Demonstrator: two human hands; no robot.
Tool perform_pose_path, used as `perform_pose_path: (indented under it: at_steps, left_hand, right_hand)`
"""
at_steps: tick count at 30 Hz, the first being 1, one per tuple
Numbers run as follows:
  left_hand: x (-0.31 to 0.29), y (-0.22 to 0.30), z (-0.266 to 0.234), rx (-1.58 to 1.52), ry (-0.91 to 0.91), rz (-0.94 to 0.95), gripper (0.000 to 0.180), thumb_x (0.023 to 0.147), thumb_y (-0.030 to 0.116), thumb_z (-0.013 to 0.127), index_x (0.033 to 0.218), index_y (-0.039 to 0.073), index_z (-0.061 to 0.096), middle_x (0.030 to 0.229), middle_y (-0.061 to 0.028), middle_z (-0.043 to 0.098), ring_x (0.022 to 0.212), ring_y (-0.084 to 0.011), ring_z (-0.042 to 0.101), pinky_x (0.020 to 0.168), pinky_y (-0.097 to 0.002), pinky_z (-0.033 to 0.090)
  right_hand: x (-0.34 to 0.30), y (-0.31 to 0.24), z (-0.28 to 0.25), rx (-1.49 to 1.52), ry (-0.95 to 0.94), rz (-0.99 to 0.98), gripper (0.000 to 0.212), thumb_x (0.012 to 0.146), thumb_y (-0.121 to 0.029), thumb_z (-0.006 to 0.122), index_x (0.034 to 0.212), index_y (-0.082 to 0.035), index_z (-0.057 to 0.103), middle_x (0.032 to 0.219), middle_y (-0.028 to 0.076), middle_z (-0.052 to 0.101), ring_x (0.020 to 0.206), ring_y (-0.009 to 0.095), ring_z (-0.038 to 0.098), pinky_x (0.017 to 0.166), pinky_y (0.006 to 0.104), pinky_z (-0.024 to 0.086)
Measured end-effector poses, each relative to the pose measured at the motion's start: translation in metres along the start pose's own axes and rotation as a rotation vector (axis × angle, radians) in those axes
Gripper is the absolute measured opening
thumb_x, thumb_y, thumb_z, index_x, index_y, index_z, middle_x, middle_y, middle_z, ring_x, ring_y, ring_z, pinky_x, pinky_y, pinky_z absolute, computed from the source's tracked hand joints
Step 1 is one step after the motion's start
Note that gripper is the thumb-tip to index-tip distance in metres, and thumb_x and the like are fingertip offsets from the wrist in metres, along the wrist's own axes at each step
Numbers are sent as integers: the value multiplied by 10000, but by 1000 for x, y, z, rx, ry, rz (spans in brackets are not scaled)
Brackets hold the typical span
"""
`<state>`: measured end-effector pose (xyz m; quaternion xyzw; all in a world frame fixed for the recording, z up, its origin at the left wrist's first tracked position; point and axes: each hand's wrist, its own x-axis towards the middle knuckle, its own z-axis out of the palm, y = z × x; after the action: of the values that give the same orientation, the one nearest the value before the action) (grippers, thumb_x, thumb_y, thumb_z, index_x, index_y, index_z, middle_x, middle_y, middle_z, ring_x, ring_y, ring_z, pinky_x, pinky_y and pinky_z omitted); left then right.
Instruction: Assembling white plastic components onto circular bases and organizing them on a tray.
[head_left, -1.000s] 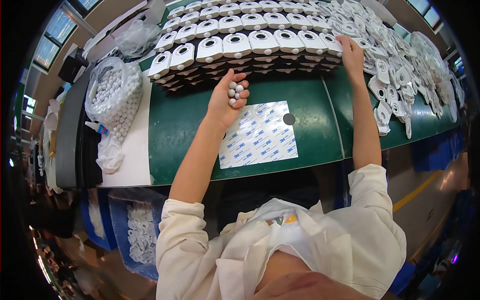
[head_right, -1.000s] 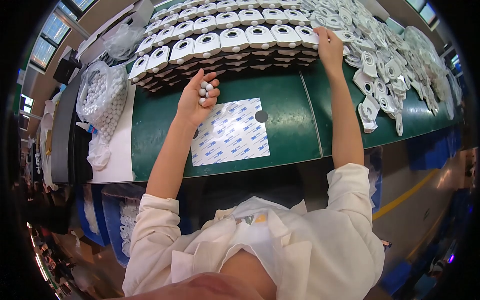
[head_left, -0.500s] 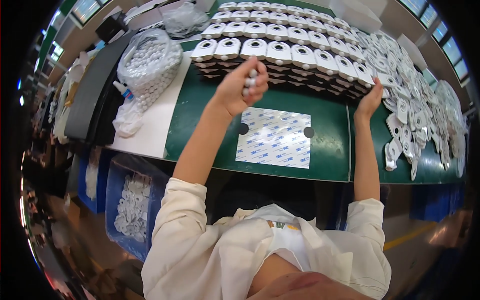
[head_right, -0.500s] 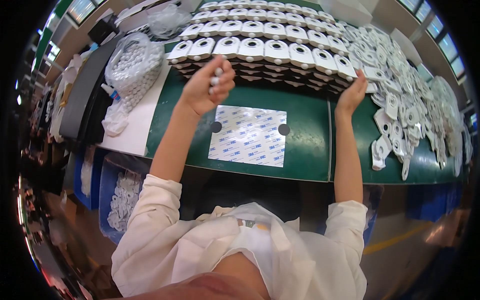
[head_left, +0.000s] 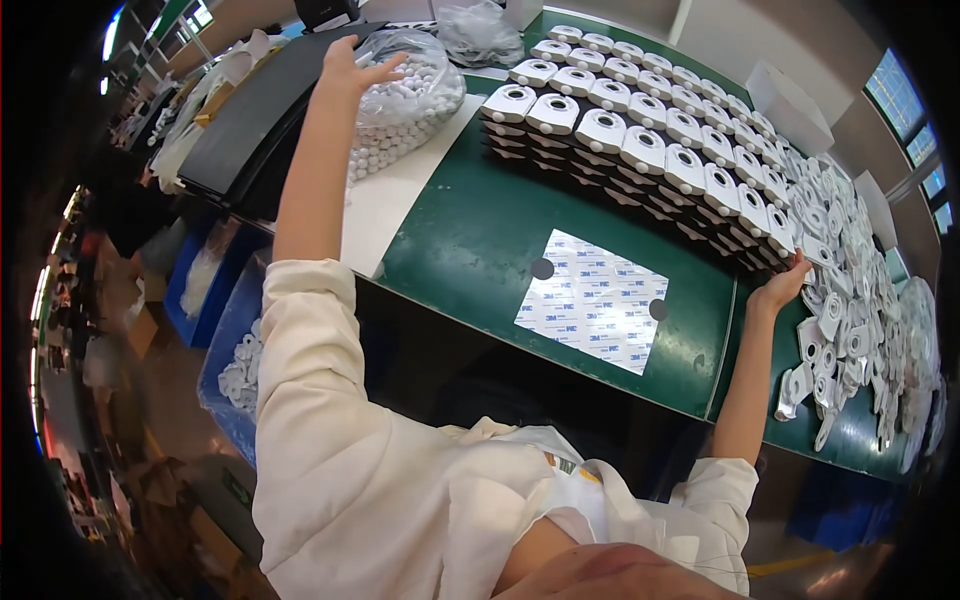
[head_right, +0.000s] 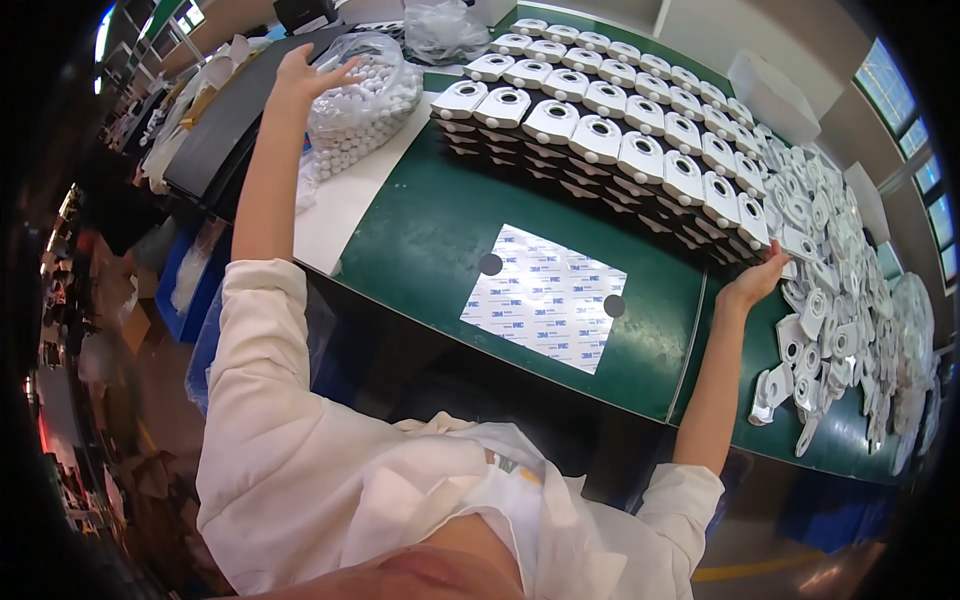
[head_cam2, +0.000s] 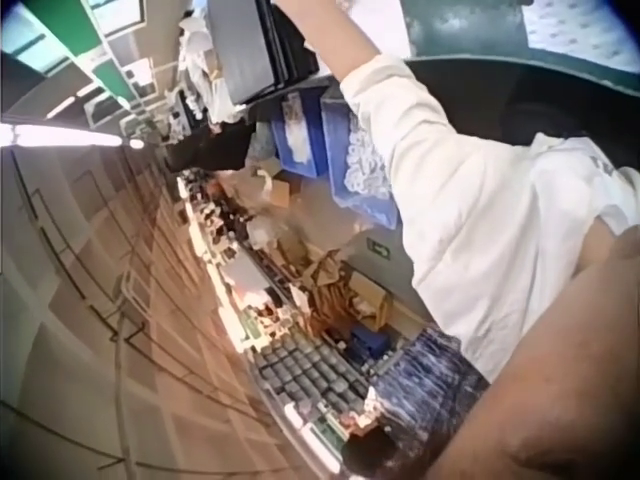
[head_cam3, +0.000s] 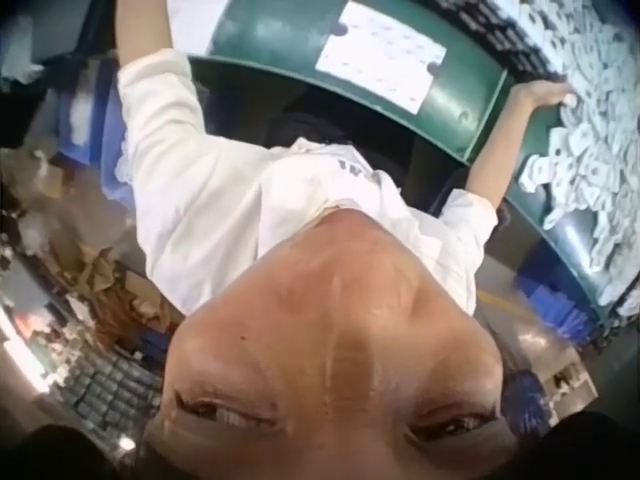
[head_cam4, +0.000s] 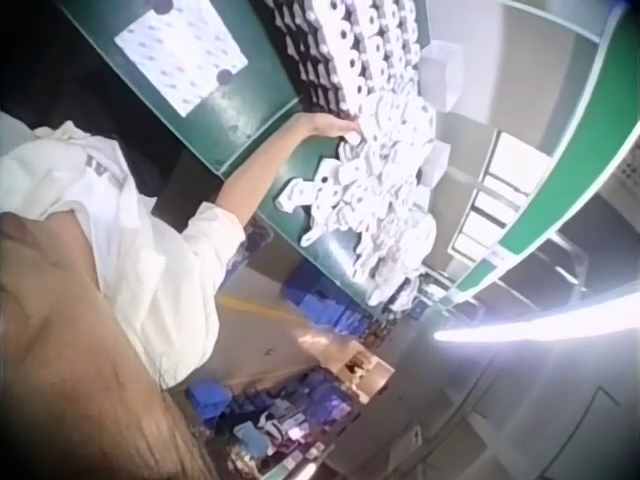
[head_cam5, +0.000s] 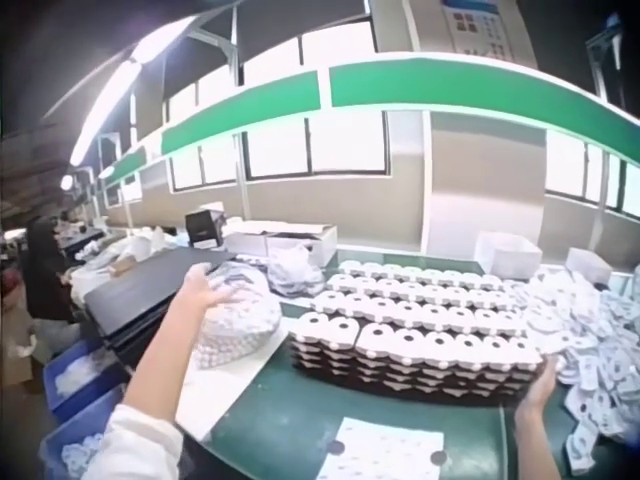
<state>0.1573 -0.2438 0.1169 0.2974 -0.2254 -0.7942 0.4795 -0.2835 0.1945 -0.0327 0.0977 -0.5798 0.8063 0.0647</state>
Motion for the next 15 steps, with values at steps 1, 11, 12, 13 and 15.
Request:
perform_pose_path:
  at_steps: [1, 11, 12, 13, 15]
  left_hand:
    - [-4, 5, 4, 34, 73, 63, 616, 916, 226, 401, 1394, 66, 46, 1424, -223, -5, 1261, -483, 153, 917, -526, 441]
    - [-21, 63, -148, 2403, 1026, 867, 634, 769, 585, 532, 1038, 12, 563, 1109, -191, 547, 1068, -306, 519, 874, -422, 415]
    - [-26, 65, -162, 2393, 1065, 860, 610, 775, 588, 521, 957, 9, 592, 1036, -195, 584, 1014, -304, 559, 842, -415, 443]
    - [-28, 69, -168, 2397, 1067, 865, 610, 775, 588, 521, 957, 9, 592, 1036, -195, 584, 1014, -304, 559, 842, -415, 443]
    - [-27, 64, -161, 2541, 863, 840, 511, 820, 518, 508, 856, 15, 591, 882, -164, 631, 852, -316, 621, 726, -402, 494]
  right_hand:
    - [-2, -3, 0, -2, 6, 8, 501, 954, -389, 273, 1133, 23, 495, 1080, 104, 515, 1000, 189, 479, 908, 312, 350]
    - [0, -1, -5, -18, 73, 24, 439, 947, -363, 287, 1128, -31, 510, 1073, 60, 535, 947, 152, 492, 806, 281, 369]
    - [1, 0, -4, -14, 73, 29, 439, 947, -363, 287, 1128, -31, 510, 1073, 60, 535, 947, 152, 492, 806, 281, 369]
    - [1, 2, -2, -25, 54, 36, 456, 945, -383, 284, 1156, -38, 496, 1088, 50, 537, 932, 146, 491, 789, 283, 365]
    - [4, 3, -7, -61, 60, 34, 470, 945, -406, 286, 1175, -49, 489, 1091, 40, 547, 900, 138, 495, 772, 292, 367]
